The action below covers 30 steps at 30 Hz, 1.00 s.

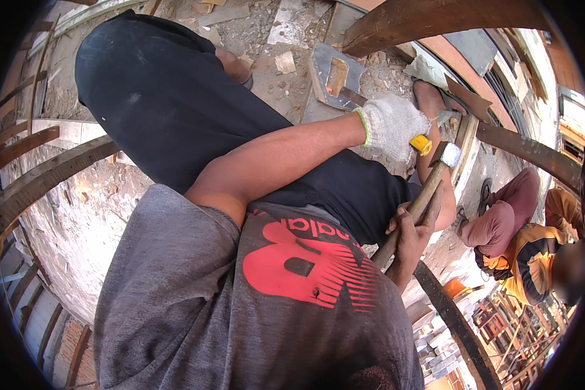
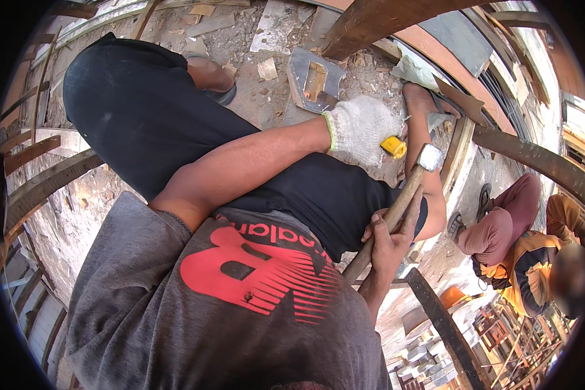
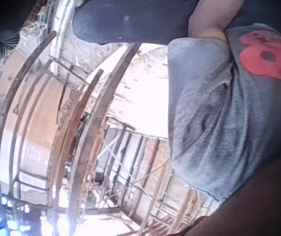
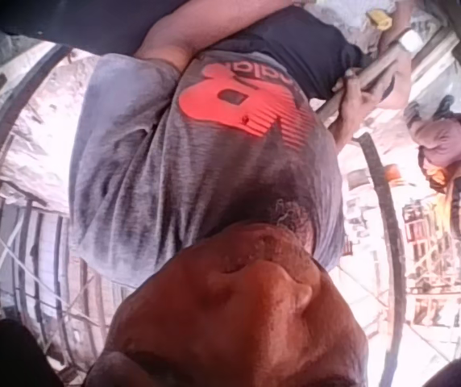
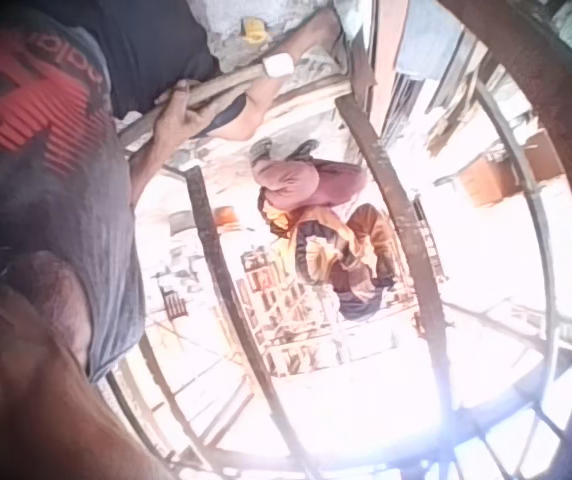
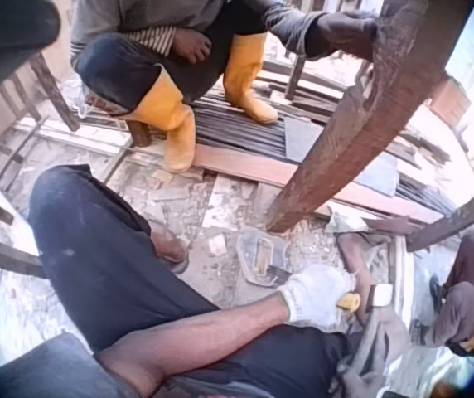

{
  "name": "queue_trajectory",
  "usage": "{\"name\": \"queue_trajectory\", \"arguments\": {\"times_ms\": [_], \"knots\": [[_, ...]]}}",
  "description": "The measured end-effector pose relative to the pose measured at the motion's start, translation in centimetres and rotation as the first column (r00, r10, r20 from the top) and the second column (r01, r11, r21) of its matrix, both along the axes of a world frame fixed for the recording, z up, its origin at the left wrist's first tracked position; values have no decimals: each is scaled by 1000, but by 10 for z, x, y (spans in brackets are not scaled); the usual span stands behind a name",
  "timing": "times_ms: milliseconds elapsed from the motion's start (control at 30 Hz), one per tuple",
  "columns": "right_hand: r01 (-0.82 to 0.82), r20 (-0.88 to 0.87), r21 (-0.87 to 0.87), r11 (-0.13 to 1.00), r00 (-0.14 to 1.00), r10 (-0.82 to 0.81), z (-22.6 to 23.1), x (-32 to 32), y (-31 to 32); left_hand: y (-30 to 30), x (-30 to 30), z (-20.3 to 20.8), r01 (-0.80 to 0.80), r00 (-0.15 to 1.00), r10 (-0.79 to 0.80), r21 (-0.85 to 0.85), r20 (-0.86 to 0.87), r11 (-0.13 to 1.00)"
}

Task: The person fits a plastic handle onto a hand saw blade, using an axe as a mallet to tap pieces into place and checking the alignment with their hands.

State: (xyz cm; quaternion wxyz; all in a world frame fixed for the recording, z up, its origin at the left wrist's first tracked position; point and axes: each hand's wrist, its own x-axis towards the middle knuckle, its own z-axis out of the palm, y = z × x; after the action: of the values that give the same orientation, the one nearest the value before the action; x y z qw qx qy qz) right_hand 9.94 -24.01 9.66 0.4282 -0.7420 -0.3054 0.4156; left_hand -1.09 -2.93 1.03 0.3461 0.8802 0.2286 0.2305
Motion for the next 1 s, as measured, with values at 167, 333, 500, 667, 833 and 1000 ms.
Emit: {"name": "queue_trajectory", "arguments": {"times_ms": [167, 333, 500, 667, 833, 1000], "knots": [[28, -10, 12, 1000, 1000, -28, -1, 7, -3, 0, 12, -6, 26, 999, -27, -46, -31, 999], [18, 39, 16, 1000, 999, -19, -1, 12, -7, 1, 12, 1, -9, 1000, 8, -83, -10, 997], [18, 75, 63, 998, 997, -23, 5, 15, -8, 5, 16, -1, -48, 998, 44, -105, -40, 993], [132, 189, 304, 943, 962, -196, 48, 21, -1, 5, 16, 1, -69, 997, 64, -93, -53, 993], [144, 371, 609, 780, 817, -441, 112, 48, -2, 9, 17, -6, -114, 993, 115, -128, 6, 985], [131, 330, 707, 695, 808, -489, 83, 59, 8, 14, 18, -10, -144, 989, 145, -114, -4, 983]]}}
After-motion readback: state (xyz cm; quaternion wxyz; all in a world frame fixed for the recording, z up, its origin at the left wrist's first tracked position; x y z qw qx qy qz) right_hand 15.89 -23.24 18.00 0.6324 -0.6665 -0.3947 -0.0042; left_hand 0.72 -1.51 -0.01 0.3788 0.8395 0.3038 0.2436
